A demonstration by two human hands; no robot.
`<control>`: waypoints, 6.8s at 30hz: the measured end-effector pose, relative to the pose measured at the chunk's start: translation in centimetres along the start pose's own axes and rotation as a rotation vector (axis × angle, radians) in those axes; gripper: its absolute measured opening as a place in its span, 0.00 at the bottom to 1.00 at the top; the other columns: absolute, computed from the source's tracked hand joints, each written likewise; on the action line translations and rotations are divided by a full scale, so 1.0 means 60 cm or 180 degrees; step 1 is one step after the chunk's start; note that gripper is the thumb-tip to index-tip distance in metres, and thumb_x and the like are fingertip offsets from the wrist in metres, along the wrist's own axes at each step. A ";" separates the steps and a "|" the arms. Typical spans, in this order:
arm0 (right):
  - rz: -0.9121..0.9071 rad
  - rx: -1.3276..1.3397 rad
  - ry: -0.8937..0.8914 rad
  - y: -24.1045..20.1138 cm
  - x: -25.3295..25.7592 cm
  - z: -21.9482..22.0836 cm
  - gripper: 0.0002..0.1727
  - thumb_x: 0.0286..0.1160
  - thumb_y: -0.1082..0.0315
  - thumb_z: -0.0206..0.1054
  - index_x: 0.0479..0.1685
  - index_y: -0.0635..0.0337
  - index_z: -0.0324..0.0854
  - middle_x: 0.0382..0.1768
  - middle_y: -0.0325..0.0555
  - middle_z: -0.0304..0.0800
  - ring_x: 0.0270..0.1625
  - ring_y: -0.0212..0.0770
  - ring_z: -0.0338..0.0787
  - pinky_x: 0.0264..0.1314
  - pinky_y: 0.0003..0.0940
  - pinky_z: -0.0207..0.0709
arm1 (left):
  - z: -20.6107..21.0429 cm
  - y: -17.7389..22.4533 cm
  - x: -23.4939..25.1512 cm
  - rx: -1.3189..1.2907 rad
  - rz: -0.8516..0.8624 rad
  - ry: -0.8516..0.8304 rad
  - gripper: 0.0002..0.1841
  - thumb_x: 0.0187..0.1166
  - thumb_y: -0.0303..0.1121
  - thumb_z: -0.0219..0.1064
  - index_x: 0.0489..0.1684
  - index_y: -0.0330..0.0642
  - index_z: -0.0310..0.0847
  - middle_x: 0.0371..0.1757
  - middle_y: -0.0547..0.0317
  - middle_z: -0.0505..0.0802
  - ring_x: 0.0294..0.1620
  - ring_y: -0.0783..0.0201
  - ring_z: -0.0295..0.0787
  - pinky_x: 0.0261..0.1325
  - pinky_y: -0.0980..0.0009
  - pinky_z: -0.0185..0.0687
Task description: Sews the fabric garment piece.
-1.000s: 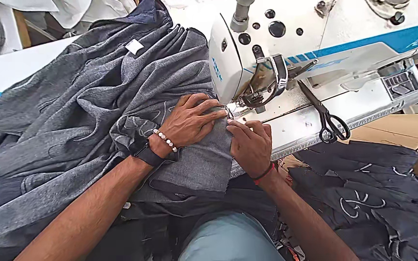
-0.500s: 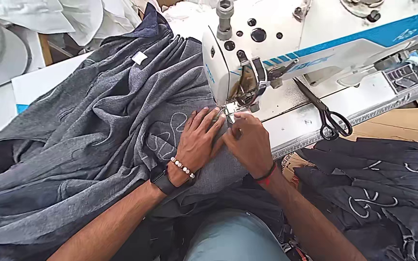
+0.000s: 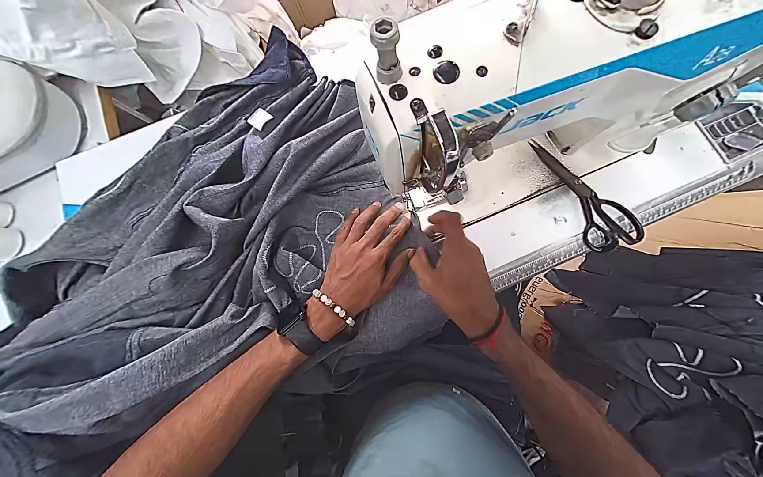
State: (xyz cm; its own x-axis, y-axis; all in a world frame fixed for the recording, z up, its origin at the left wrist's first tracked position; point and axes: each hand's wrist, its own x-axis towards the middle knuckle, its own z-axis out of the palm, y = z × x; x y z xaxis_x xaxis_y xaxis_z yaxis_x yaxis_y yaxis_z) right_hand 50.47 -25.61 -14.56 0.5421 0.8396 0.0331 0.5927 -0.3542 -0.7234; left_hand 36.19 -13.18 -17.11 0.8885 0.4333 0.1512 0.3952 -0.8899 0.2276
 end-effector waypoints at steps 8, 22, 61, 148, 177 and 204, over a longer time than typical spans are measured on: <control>0.0738 0.0886 -0.0188 0.020 -0.012 -0.003 0.22 0.93 0.47 0.50 0.53 0.48 0.88 0.24 0.36 0.82 0.26 0.36 0.82 0.30 0.42 0.75 | 0.004 0.004 0.002 0.0006 -0.0120 0.0045 0.31 0.87 0.57 0.51 0.87 0.57 0.70 0.89 0.66 0.73 0.92 0.57 0.59 0.94 0.48 0.48; 0.0062 -0.0174 -0.0003 -0.014 -0.012 -0.020 0.20 0.79 0.62 0.59 0.63 0.51 0.91 0.19 0.37 0.85 0.19 0.36 0.80 0.22 0.39 0.73 | 0.006 -0.003 0.012 -0.0045 0.0145 0.0406 0.23 0.87 0.55 0.55 0.71 0.60 0.87 0.79 0.60 0.82 0.86 0.52 0.66 0.88 0.51 0.56; 0.0294 0.0228 -0.0368 -0.023 -0.080 -0.008 0.24 0.82 0.60 0.57 0.73 0.60 0.81 0.23 0.35 0.89 0.23 0.31 0.86 0.25 0.33 0.80 | 0.003 -0.006 -0.001 -0.0004 0.0038 -0.0024 0.30 0.89 0.56 0.47 0.84 0.55 0.75 0.91 0.64 0.70 0.93 0.55 0.57 0.89 0.52 0.57; 0.0280 -0.0459 0.0978 0.047 0.013 0.014 0.12 0.80 0.51 0.69 0.43 0.44 0.96 0.38 0.34 0.93 0.47 0.41 0.87 0.49 0.42 0.78 | -0.020 -0.029 0.067 0.0215 0.1359 0.0281 0.18 0.84 0.34 0.60 0.68 0.52 0.89 0.70 0.59 0.91 0.67 0.53 0.85 0.68 0.55 0.75; -0.1172 -0.0723 0.0638 0.070 0.027 0.007 0.10 0.82 0.59 0.68 0.51 0.44 0.94 0.51 0.39 0.94 0.52 0.43 0.89 0.49 0.42 0.78 | -0.006 0.002 0.053 -0.0647 0.0105 0.0373 0.12 0.79 0.46 0.67 0.38 0.57 0.99 0.59 0.65 0.92 0.68 0.55 0.80 0.68 0.53 0.71; -0.1454 -0.0809 0.0168 0.076 0.035 0.003 0.14 0.88 0.64 0.58 0.53 0.42 0.91 0.70 0.23 0.89 0.74 0.37 0.81 0.68 0.46 0.69 | -0.007 -0.025 0.036 0.0356 0.0097 0.0193 0.24 0.90 0.50 0.46 0.80 0.67 0.80 0.80 0.66 0.82 0.80 0.55 0.72 0.79 0.52 0.59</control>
State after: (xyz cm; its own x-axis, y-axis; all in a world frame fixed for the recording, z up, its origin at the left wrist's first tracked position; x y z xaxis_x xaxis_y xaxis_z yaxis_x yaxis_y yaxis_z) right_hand 54.22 -25.41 -17.93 0.2199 0.9123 0.3455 0.8980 -0.0509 -0.4370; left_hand 37.42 -10.88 -16.74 0.8861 0.4106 0.2150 0.3949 -0.9117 0.1137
